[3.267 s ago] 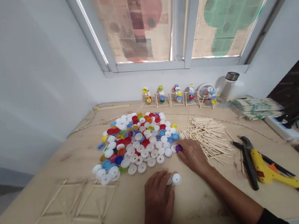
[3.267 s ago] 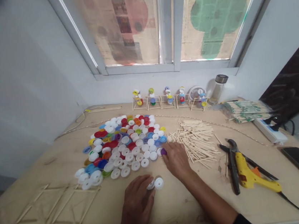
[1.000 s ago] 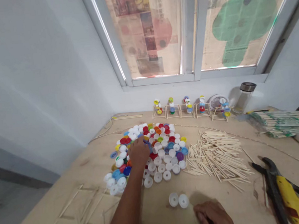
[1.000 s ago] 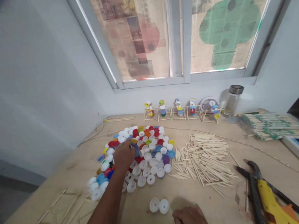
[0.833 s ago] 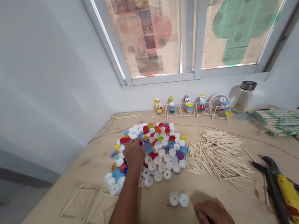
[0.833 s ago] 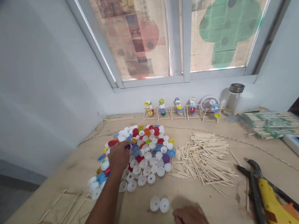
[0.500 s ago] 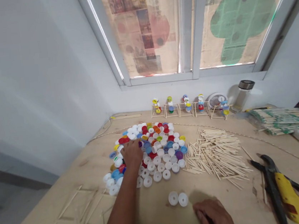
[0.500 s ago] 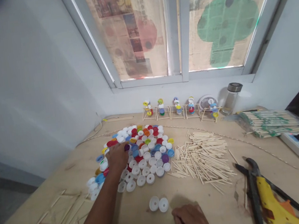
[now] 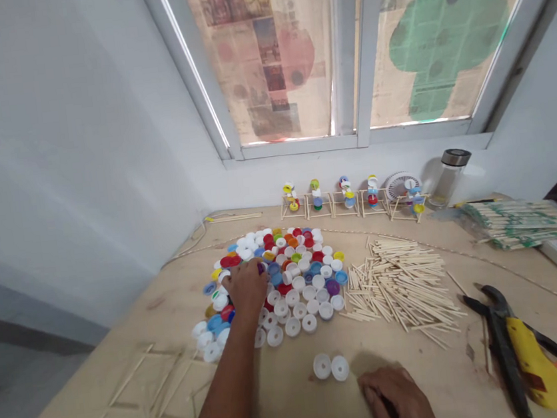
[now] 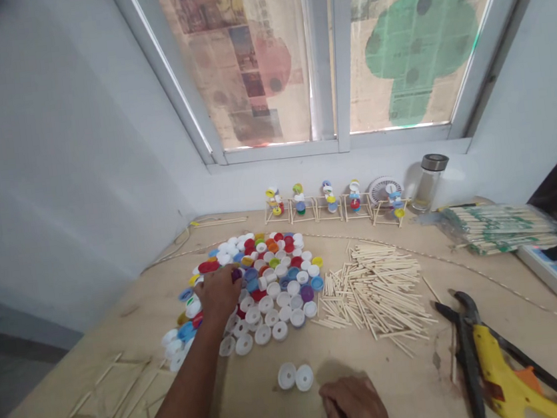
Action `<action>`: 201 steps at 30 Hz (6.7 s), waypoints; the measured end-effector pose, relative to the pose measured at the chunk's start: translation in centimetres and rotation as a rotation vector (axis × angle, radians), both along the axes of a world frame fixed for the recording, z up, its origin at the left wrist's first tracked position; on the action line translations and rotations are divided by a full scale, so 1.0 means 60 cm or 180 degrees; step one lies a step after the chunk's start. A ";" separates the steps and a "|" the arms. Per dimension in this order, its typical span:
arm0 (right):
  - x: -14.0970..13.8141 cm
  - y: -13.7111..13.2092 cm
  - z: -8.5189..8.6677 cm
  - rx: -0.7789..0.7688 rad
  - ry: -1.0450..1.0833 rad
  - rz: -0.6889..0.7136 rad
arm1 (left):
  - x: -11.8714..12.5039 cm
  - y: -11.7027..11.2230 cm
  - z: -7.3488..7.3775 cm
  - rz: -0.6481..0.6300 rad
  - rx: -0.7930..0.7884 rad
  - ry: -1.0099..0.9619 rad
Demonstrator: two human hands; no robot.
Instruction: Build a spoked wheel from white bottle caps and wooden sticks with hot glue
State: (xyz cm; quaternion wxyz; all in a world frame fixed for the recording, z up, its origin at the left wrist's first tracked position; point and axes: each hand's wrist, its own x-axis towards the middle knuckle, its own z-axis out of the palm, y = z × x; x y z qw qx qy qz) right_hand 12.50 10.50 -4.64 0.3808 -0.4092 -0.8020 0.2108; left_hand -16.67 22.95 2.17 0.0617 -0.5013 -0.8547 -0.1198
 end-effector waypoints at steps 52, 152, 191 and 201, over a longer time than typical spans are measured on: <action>0.009 0.002 0.022 -0.0013 -0.0166 0.0112 | -0.007 -0.001 0.011 0.0206 0.0026 -0.0099; 0.009 -0.003 0.031 -0.0365 -0.0211 0.0136 | -0.022 -0.048 0.006 0.0124 -0.0597 0.0139; 0.012 -0.004 0.024 -0.0313 -0.0251 0.0068 | 0.020 -0.141 0.046 0.0025 -0.0362 -0.0254; 0.013 -0.003 0.031 -0.0375 -0.0227 0.0097 | 0.061 -0.183 0.014 -0.0631 -0.0024 -0.0174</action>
